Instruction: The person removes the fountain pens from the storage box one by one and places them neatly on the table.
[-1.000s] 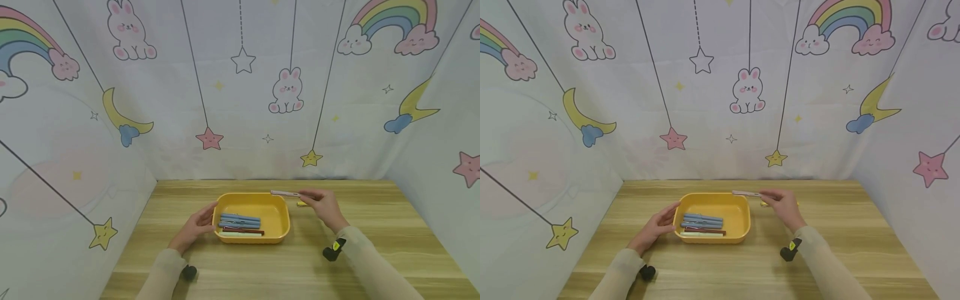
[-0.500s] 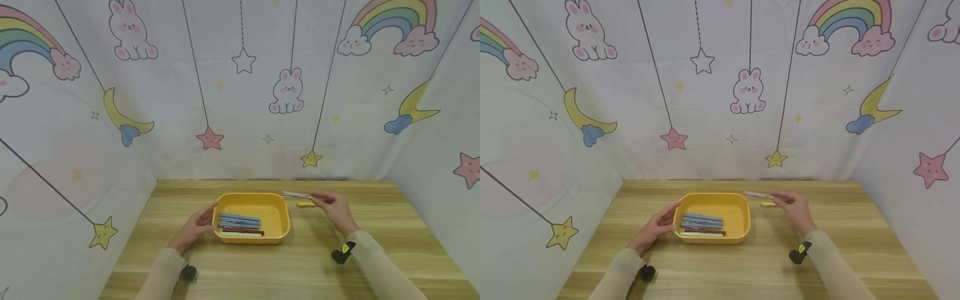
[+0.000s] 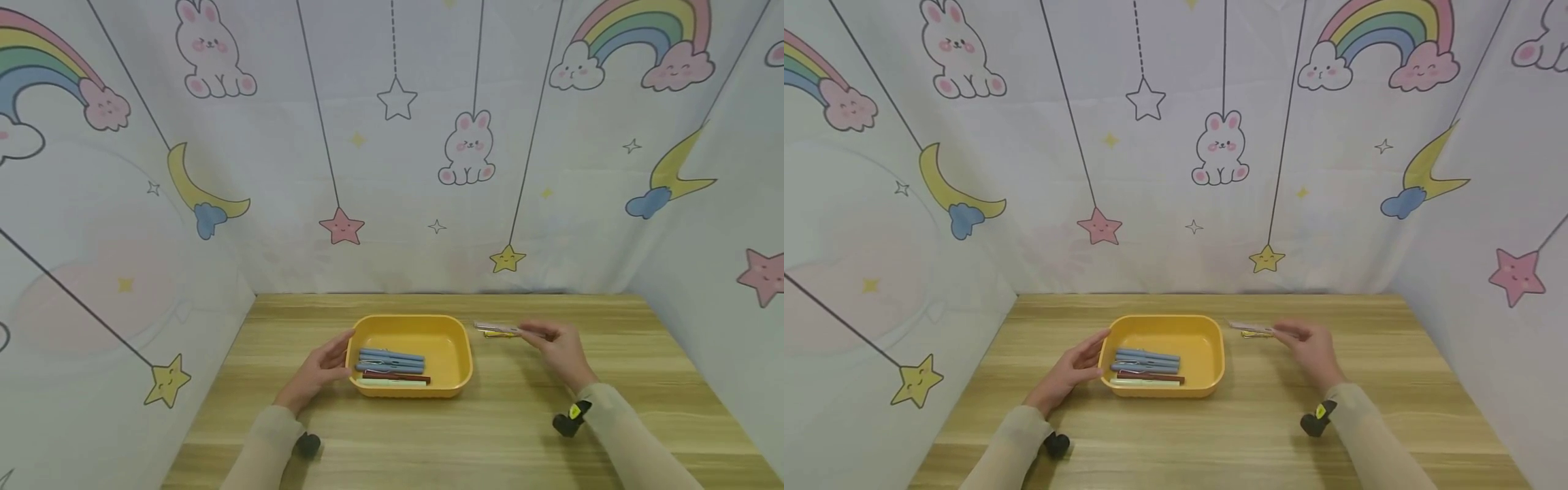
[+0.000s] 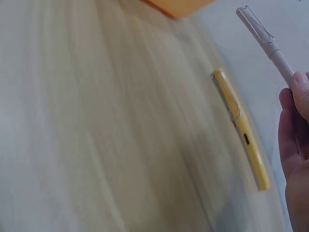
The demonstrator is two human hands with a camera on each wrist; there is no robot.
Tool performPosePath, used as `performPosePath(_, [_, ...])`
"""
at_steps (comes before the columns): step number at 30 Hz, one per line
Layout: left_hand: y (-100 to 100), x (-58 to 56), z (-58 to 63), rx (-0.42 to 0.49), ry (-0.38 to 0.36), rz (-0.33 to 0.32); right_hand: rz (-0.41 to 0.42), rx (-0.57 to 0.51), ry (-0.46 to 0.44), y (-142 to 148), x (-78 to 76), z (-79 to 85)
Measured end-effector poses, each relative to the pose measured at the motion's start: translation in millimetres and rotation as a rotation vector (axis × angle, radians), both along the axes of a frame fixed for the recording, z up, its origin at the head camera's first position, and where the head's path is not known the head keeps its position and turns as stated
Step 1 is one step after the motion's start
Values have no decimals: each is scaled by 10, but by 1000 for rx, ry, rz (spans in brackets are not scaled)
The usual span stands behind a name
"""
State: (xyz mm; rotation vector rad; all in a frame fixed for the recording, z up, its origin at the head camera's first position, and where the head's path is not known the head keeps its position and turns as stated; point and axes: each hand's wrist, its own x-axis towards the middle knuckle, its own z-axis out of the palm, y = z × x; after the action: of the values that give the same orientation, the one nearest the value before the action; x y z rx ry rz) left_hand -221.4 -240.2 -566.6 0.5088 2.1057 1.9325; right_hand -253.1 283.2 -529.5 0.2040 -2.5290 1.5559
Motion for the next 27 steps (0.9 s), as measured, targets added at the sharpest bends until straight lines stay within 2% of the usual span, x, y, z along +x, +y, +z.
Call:
performPosePath(5, [-11,4,-4,0,11,-2,-6,47,8,88,8,-109])
performPosePath(13, [-8,11,14,8,-17,1,7,129,17,159,41,-191])
performPosePath(19, [5,15,29,20,-5,-25,10,197,7,213,45,-249])
performPosePath(27, [6,19,37,26,-19,-16,16,315,139,227,33,-330])
